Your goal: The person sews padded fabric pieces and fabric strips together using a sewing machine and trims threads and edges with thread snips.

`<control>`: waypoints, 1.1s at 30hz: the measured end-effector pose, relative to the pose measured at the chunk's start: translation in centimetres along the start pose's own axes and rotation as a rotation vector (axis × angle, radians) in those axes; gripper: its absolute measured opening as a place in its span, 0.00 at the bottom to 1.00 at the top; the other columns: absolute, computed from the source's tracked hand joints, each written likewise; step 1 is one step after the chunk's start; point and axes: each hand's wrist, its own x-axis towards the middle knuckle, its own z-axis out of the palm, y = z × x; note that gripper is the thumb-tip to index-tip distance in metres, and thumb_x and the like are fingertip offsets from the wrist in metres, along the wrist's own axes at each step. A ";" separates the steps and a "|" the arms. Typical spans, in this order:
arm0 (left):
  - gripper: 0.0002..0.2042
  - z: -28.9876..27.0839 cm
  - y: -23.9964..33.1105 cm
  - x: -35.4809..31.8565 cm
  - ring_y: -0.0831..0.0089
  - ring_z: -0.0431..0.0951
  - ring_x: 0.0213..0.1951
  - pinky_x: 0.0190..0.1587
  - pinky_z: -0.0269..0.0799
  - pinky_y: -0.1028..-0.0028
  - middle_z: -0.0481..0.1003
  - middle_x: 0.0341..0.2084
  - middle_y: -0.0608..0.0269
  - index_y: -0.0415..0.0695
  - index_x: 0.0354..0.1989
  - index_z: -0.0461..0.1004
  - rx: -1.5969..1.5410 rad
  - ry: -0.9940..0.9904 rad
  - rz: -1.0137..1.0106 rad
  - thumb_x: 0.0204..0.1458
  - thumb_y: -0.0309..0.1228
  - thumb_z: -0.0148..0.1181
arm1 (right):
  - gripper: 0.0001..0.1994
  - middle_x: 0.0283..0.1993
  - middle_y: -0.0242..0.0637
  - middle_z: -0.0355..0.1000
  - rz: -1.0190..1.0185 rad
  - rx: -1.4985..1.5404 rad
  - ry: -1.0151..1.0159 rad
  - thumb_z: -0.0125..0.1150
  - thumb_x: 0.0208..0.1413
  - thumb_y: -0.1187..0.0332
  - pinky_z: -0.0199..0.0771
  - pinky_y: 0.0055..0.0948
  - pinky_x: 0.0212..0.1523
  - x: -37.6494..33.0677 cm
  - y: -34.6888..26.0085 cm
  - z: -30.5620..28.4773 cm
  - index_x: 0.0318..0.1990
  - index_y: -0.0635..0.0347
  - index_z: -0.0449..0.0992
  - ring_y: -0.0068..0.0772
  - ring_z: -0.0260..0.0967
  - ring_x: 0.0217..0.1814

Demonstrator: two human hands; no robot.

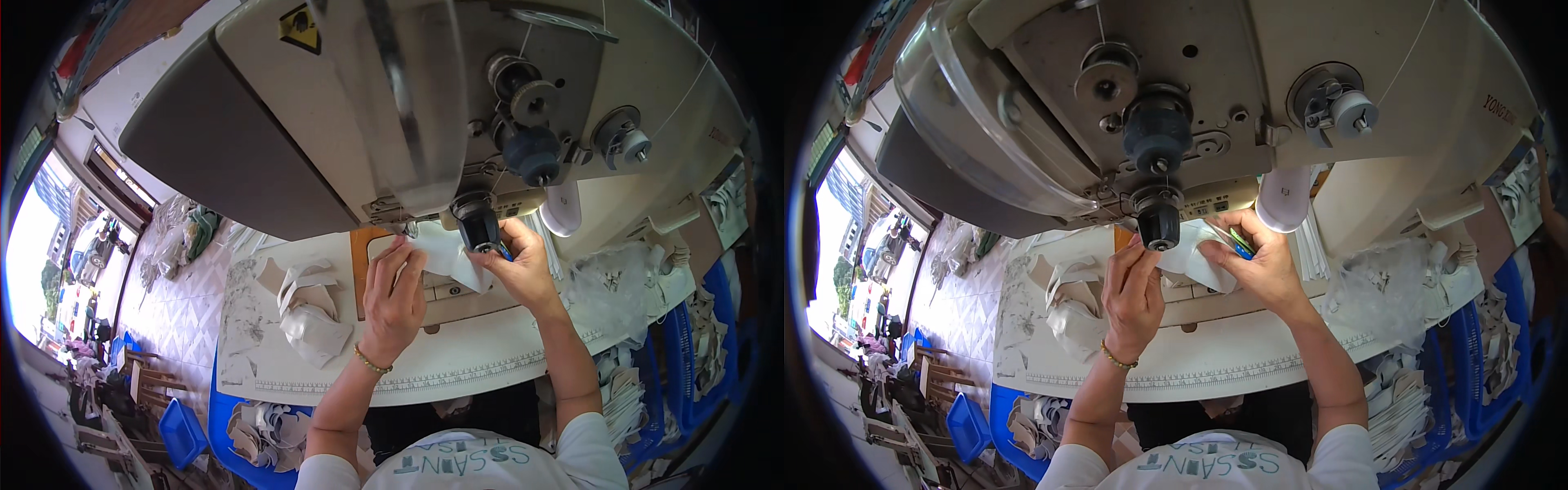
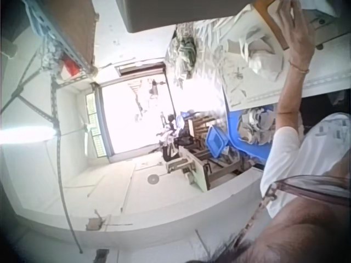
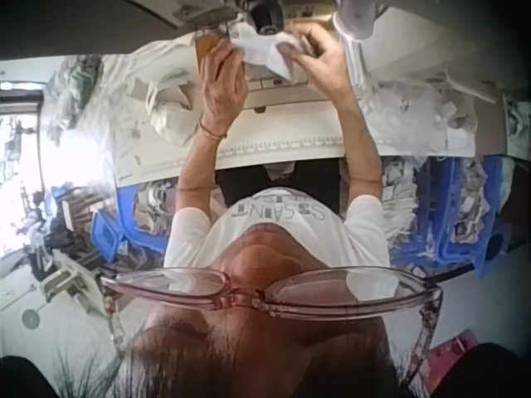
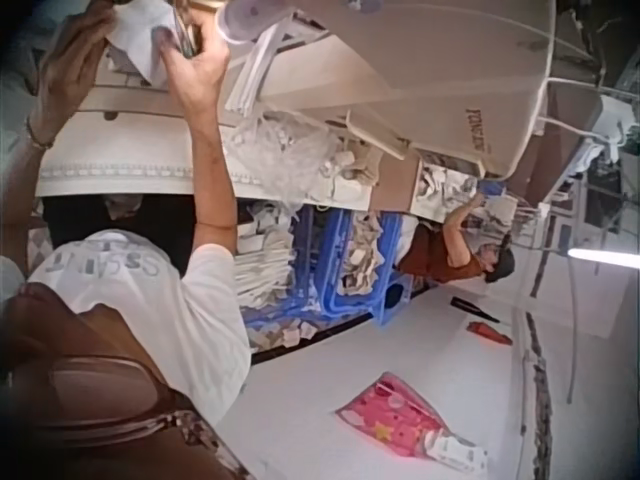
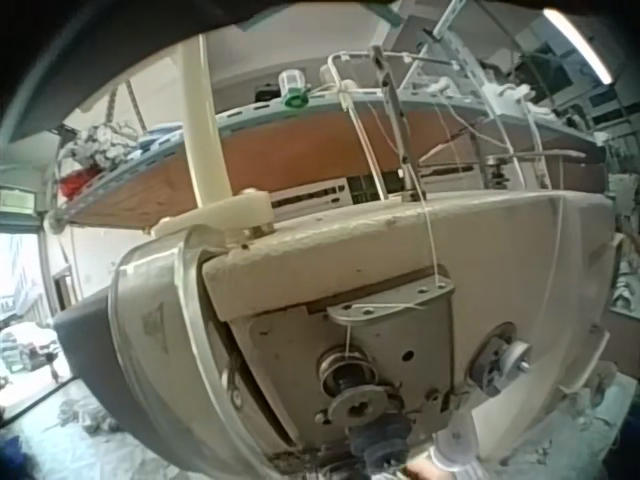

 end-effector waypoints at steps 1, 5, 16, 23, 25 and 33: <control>0.14 0.0 0.1 0.0 0.56 0.72 0.45 0.46 0.70 0.66 0.69 0.39 0.55 0.37 0.38 0.73 0.000 0.001 -0.002 0.38 0.15 0.56 | 0.17 0.36 0.33 0.70 0.027 0.030 -0.003 0.66 0.47 0.68 0.67 0.20 0.39 0.2 0.2 -0.1 0.42 0.66 0.70 0.17 0.66 0.38; 0.12 -1.1 -0.7 0.8 0.59 0.73 0.44 0.45 0.69 0.69 0.72 0.35 0.55 0.37 0.34 0.74 -0.283 0.002 -0.126 0.38 0.14 0.53 | 0.20 0.41 0.37 0.70 0.005 -0.115 -0.018 0.68 0.43 0.67 0.68 0.22 0.41 -0.2 0.3 -0.6 0.45 0.62 0.71 0.25 0.67 0.42; 0.06 -0.7 -6.6 5.3 0.59 0.71 0.22 0.28 0.66 0.64 0.71 0.17 0.52 0.34 0.21 0.72 -0.143 -0.344 -0.057 0.45 0.24 0.52 | 0.19 0.40 0.39 0.72 -0.808 -1.063 0.114 0.62 0.29 0.78 0.71 0.28 0.27 -0.6 1.3 1.1 0.37 0.58 0.73 0.45 0.69 0.47; 0.10 -1.1 -4.2 3.7 0.58 0.70 0.20 0.27 0.65 0.65 0.68 0.13 0.53 0.35 0.15 0.67 -0.123 -0.182 -0.251 0.46 0.26 0.54 | 0.33 0.50 0.47 0.69 -0.729 -0.906 -0.043 0.51 0.19 0.84 0.73 0.34 0.45 -0.9 0.6 2.4 0.46 0.67 0.71 0.49 0.67 0.53; 0.10 -1.1 -4.8 3.8 0.59 0.64 0.14 0.21 0.62 0.68 0.65 0.12 0.51 0.33 0.16 0.67 -0.228 -0.177 -0.221 0.46 0.25 0.54 | 0.32 0.44 0.43 0.70 -0.730 -0.956 -0.030 0.55 0.22 0.82 0.71 0.31 0.34 -1.2 1.0 2.7 0.47 0.62 0.72 0.44 0.69 0.46; 0.11 -0.9 -3.5 3.8 0.57 0.68 0.16 0.22 0.64 0.65 0.67 0.11 0.53 0.35 0.15 0.68 -0.121 -0.183 -0.352 0.46 0.26 0.54 | 0.31 0.50 0.44 0.69 -0.790 -0.956 0.017 0.55 0.21 0.84 0.74 0.32 0.39 -0.3 0.9 2.7 0.45 0.66 0.72 0.47 0.70 0.47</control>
